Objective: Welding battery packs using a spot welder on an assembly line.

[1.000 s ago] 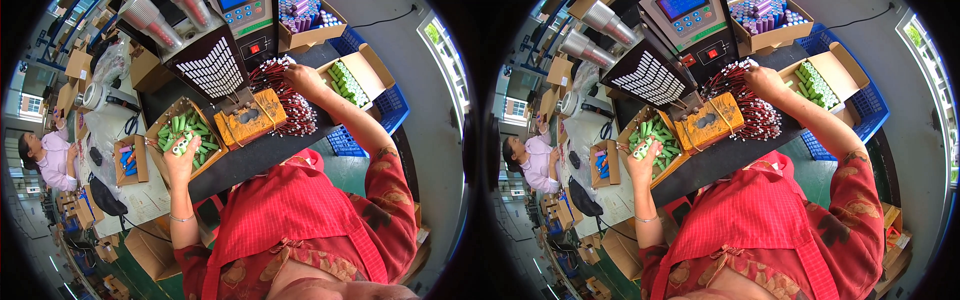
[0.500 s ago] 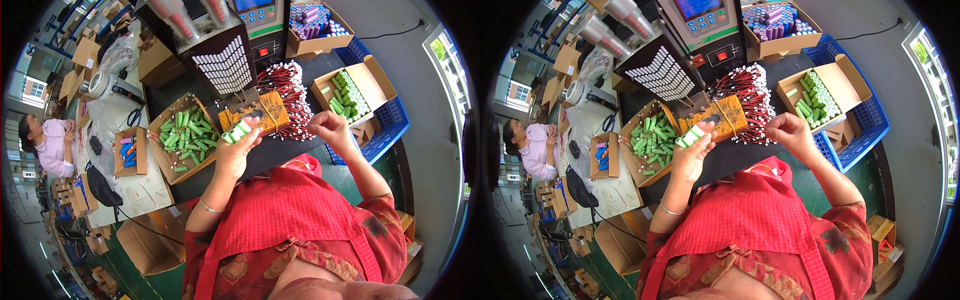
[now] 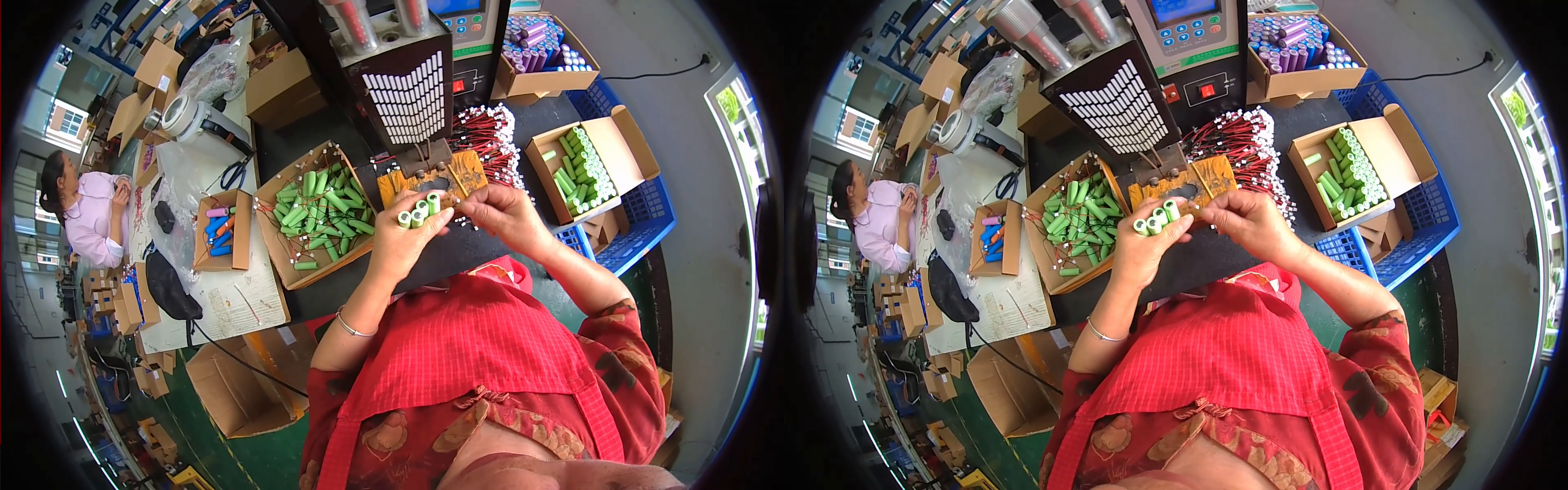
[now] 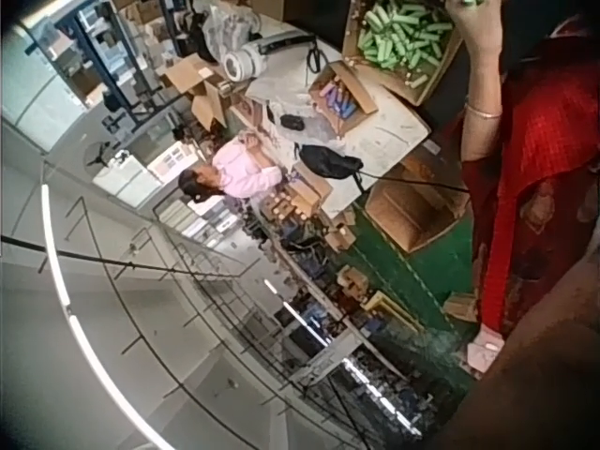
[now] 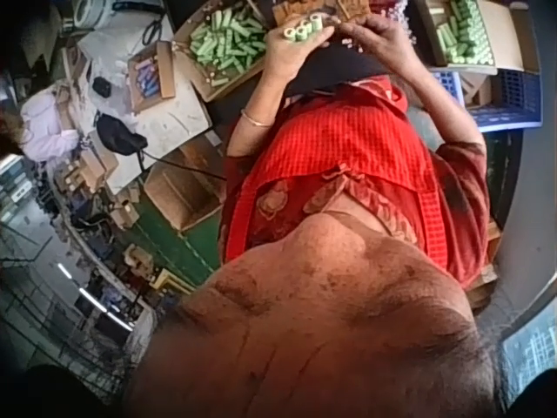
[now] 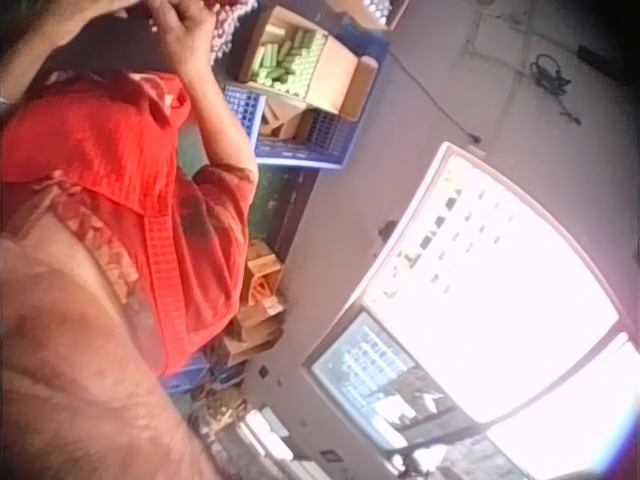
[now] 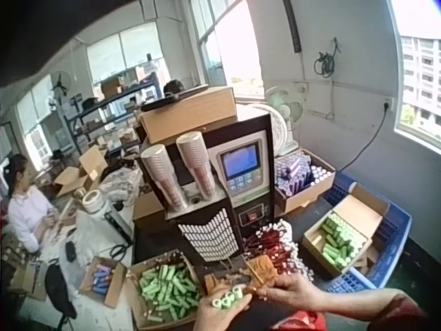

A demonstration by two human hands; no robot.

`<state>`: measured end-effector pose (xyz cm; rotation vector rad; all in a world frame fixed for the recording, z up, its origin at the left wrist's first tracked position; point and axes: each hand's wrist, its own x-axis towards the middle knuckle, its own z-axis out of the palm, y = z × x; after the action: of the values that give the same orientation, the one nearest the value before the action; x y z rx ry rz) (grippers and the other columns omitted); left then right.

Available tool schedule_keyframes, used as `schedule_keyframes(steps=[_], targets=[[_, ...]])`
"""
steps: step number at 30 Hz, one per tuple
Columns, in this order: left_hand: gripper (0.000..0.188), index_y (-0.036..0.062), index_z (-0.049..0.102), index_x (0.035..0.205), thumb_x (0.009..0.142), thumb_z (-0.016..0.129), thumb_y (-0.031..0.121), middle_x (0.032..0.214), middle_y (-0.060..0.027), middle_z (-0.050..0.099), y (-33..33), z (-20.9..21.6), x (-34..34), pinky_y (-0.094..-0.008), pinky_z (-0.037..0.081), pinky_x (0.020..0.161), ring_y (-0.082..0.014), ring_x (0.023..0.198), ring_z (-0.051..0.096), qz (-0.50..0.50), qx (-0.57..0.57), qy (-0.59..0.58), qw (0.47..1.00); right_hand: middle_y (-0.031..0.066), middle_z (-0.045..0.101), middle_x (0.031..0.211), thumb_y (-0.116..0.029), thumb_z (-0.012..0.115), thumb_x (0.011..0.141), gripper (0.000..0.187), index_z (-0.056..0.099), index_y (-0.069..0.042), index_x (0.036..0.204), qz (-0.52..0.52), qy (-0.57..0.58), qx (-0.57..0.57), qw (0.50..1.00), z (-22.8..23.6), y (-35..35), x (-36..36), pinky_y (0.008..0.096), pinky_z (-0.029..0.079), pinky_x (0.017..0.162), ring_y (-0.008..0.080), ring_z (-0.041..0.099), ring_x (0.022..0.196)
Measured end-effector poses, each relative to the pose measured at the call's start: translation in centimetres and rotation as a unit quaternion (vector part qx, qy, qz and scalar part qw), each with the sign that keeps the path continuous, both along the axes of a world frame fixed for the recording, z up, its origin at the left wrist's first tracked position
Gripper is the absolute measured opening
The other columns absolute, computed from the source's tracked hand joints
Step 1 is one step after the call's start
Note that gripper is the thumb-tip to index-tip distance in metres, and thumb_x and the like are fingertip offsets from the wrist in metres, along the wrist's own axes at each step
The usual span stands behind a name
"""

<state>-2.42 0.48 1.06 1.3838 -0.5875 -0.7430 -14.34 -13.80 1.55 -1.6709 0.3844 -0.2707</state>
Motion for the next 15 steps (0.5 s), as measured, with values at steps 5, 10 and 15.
schedule_keyframes(steps=[5,10,15], targets=[[0.024,-0.0020,0.064,0.087,0.067,0.073,0.007,0.068,-0.0098,0.059,-0.5,-0.8,2.8,-0.0281,0.045,0.055,-0.0189,0.059,0.058,0.058,0.053,-0.326,0.942,-0.0045,0.048,0.056,-0.023,0.057,0.088,0.023,0.059,-0.002,0.080,0.050,0.048,0.002,0.998,1.3,-1.7,2.8,0.0191,0.033,0.045,0.0022,0.042,0.050],[0.020,0.0011,0.064,0.084,0.069,0.072,0.011,0.066,-0.0100,0.059,-1.1,-1.7,3.2,-0.0308,0.046,0.054,-0.0243,0.058,0.059,0.062,0.058,-0.353,0.932,-0.0027,0.053,0.062,-0.025,0.058,0.086,0.024,0.063,-0.002,0.086,0.089,0.104,0.009,0.991,1.4,-2.2,4.0,0.0212,0.038,0.050,0.0035,0.046,0.056],[0.015,0.0048,0.065,0.081,0.069,0.071,0.012,0.068,-0.0096,0.060,-1.4,-0.8,3.1,-0.0327,0.047,0.055,-0.0261,0.062,0.061,0.055,0.102,-0.371,0.921,-0.0048,0.047,0.056,-0.023,0.056,0.088,0.023,0.060,-0.002,0.081,0.094,0.085,0.008,0.992,0.7,-2.4,4.7,0.0195,0.031,0.043,0.0024,0.041,0.049]])
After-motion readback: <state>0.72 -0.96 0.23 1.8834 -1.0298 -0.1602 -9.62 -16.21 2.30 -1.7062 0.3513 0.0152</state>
